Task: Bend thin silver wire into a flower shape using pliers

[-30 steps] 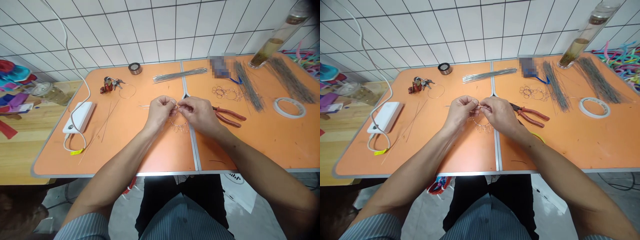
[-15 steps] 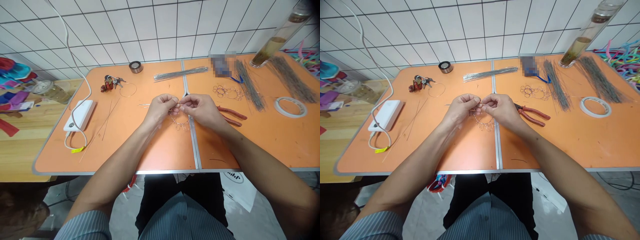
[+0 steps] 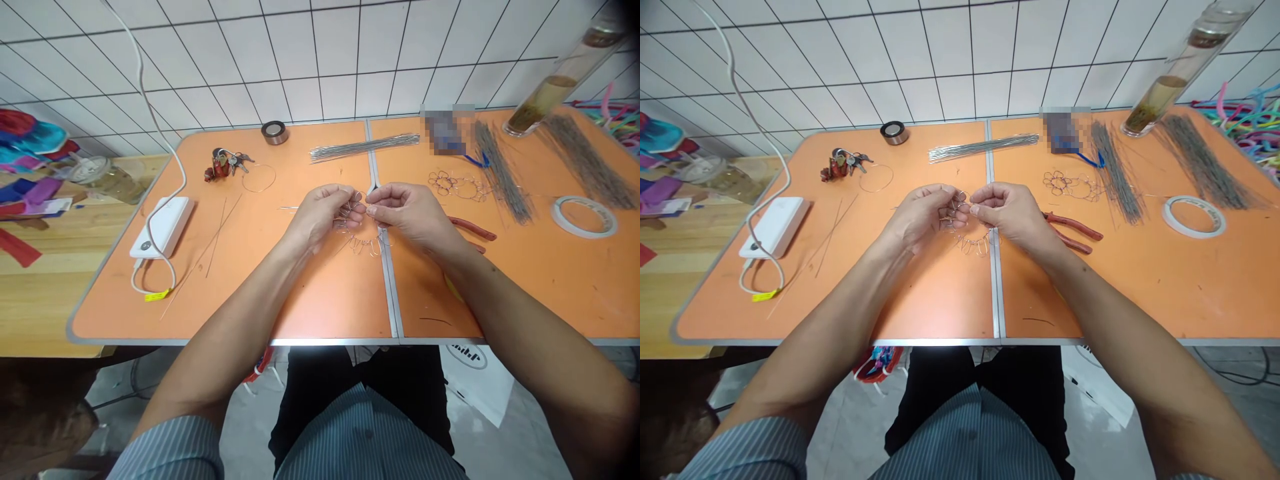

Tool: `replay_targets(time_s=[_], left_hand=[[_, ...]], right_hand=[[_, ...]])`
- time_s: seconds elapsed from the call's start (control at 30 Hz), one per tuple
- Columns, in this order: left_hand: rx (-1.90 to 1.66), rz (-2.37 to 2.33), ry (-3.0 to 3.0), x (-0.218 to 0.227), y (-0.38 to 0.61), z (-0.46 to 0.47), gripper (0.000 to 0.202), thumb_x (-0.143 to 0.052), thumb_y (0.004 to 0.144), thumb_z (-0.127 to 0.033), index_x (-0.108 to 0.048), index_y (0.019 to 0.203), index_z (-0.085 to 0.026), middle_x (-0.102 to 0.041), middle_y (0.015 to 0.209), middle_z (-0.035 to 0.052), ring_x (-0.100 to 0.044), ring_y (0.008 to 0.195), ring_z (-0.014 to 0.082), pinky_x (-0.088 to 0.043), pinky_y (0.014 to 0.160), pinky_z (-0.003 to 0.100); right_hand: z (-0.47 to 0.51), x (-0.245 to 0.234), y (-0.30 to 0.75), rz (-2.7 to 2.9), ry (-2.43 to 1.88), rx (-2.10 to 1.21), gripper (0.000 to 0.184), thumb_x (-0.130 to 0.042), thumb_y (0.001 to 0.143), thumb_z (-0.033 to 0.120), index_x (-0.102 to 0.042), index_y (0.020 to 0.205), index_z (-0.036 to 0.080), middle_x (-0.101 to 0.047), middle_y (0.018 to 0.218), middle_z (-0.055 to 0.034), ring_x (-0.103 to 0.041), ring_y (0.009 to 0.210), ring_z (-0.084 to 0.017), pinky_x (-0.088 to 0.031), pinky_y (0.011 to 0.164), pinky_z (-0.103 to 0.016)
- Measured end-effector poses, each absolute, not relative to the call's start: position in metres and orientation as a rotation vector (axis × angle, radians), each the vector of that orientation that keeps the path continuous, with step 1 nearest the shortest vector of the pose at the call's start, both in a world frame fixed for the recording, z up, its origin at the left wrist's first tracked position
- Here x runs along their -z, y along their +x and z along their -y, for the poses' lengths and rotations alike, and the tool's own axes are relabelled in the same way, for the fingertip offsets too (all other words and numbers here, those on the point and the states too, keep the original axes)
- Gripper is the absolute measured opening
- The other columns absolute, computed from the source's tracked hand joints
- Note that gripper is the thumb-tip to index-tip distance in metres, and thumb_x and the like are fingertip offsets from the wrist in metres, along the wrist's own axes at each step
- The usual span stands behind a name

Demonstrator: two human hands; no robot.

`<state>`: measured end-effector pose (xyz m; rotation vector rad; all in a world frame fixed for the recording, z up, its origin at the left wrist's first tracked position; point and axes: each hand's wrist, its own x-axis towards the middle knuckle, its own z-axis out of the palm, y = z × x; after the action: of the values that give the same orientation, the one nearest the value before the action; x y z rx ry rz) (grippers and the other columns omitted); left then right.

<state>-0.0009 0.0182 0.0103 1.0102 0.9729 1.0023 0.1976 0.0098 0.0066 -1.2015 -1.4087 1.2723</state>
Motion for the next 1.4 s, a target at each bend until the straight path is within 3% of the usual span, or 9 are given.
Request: replay_targets(time_s=[0.2,0.57,0.77,1.07,1.4], left_hand=[[-0.983,-0.988,1.081,-0.007,-0.004,-0.018,0.022,-0.08,0.094,-0.037,-0.075,0.088,-0.016,-0.078,0.082,0.0072,-0.07,0.065,0.0126,-0.059,0.066,0.025],[-1.08,-1.018,1.118,-0.007,0.007,-0.012,0.012,-0.079,0.096,-0.02,-0.075,0.085,-0.018,-0.072,0.07,0.0007,-0.063,0.059,0.0091,-0.051,0.061,0.022],[-1.092,-1.002,1.153,-0.006,0.006,-0.013,0.016,-0.074,0.098,-0.016,-0.074,0.083,-0.017,-0.072,0.069,0.0012,-0.061,0.059,0.009,-0.049,0.06,0.022],[-1.069,-0.992,1.139,-0.004,0.004,-0.015,0.01,-0.078,0.097,-0.022,-0.075,0.088,-0.018,-0.076,0.075,0.0028,-0.066,0.062,0.01,-0.051,0.062,0.022],[-1.036,-0.966,1.205,-0.003,0.0,-0.015,0.007,-0.077,0.096,-0.024,-0.078,0.093,-0.018,-0.078,0.078,0.0043,-0.067,0.064,0.0111,-0.053,0.063,0.022]], right_hand=[[-0.009,-0.009,0.197,1.418,-1.214,-1.25,0.042,-0.105,0.069,0.045,-0.08,0.093,0.02,-0.076,0.083,-0.0033,-0.065,0.072,-0.016,-0.055,0.064,-0.03],[-0.01,-0.003,0.198,1.469,-1.187,-1.283,0.041,-0.102,0.07,0.047,-0.08,0.094,0.021,-0.075,0.082,-0.0016,-0.066,0.072,-0.016,-0.052,0.064,-0.03],[-0.008,-0.005,0.196,1.499,-1.202,-1.217,0.028,-0.097,0.075,0.036,-0.079,0.09,0.02,-0.075,0.081,-0.002,-0.067,0.074,-0.016,-0.053,0.067,-0.03],[-0.005,-0.012,0.195,1.524,-1.199,-1.188,0.008,-0.084,0.09,0.025,-0.079,0.089,0.021,-0.072,0.078,-0.0006,-0.062,0.068,-0.014,-0.053,0.069,-0.031],[-0.009,-0.01,0.202,1.446,-1.144,-1.395,0.028,-0.094,0.085,0.044,-0.079,0.089,0.021,-0.074,0.082,-0.003,-0.064,0.073,-0.015,-0.057,0.069,-0.03]])
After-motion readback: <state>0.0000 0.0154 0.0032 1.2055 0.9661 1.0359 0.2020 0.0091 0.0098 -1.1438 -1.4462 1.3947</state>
